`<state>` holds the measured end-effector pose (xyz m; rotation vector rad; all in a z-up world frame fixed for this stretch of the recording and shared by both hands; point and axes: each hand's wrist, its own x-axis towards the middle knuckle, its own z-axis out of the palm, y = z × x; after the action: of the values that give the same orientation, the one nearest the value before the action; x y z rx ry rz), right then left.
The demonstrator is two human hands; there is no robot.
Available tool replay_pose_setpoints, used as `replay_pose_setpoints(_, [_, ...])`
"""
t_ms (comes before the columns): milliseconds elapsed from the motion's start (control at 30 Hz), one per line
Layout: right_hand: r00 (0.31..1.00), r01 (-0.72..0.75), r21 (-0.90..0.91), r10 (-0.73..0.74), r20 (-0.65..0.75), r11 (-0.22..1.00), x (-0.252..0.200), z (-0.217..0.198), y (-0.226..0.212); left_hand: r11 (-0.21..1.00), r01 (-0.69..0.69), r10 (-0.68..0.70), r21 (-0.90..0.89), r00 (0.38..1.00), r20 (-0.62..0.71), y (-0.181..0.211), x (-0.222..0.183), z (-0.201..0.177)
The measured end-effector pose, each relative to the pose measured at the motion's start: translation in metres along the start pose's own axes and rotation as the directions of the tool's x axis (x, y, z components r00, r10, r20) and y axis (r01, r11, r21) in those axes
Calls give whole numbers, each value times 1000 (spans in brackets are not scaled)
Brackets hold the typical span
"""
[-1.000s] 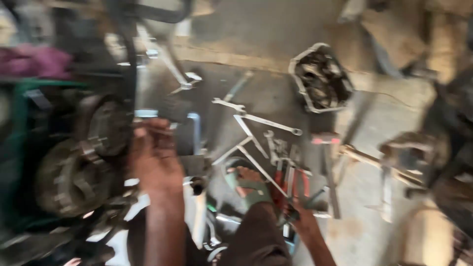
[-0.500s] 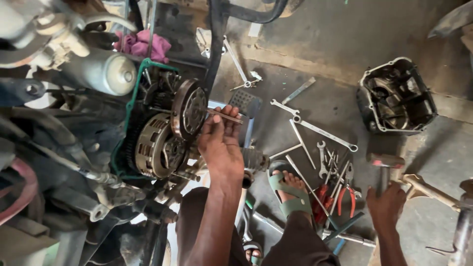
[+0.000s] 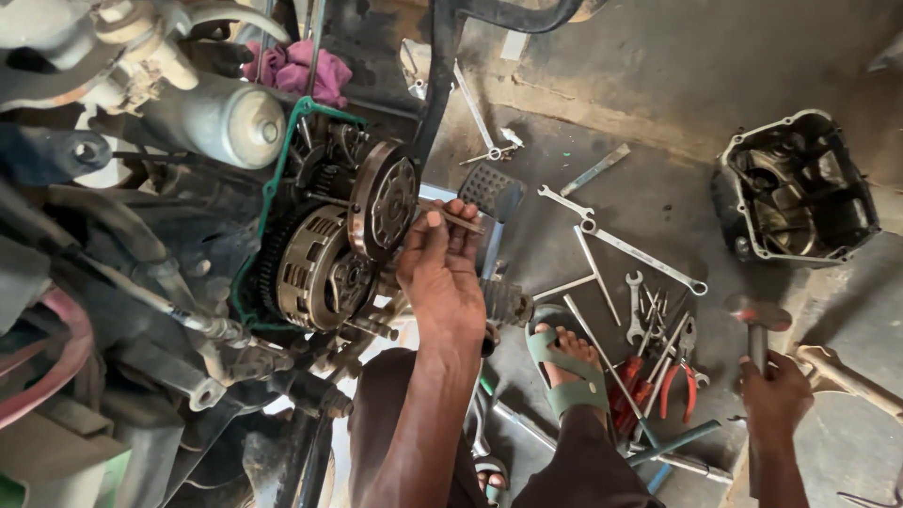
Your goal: The person works on the clutch assembly of a motorcycle engine, holding a long metal rod against a component and striking it with a hammer to drive it into place. They reposition the rod repeatedly, pick up and set down wrenches and pliers from the ground, and continue tapping the part into the engine.
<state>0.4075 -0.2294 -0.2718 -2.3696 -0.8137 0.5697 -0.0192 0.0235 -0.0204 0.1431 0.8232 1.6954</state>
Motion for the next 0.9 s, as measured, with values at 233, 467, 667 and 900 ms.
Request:
replay_pose_setpoints(233, [990,-122,495,70,123,860,-26,-21,-87,1000,11,-11,-6,999,-34,2,-3,5])
replay_pose_setpoints(467, [983,-52,565,-58,174,824,-63,-55,-206,999,8,-3,49,996,-88,8,-8,19])
replay_pose_setpoints(667, [943,-80,501,-97,317,862,-87,-71,-266,999,-8,13,53,995,-100,2,-4,14])
replay_pose_setpoints(900, [897,-166,515,-88,433,841,-104,-61,-259,997,-27,36,66,988,-149,-3,-1,13])
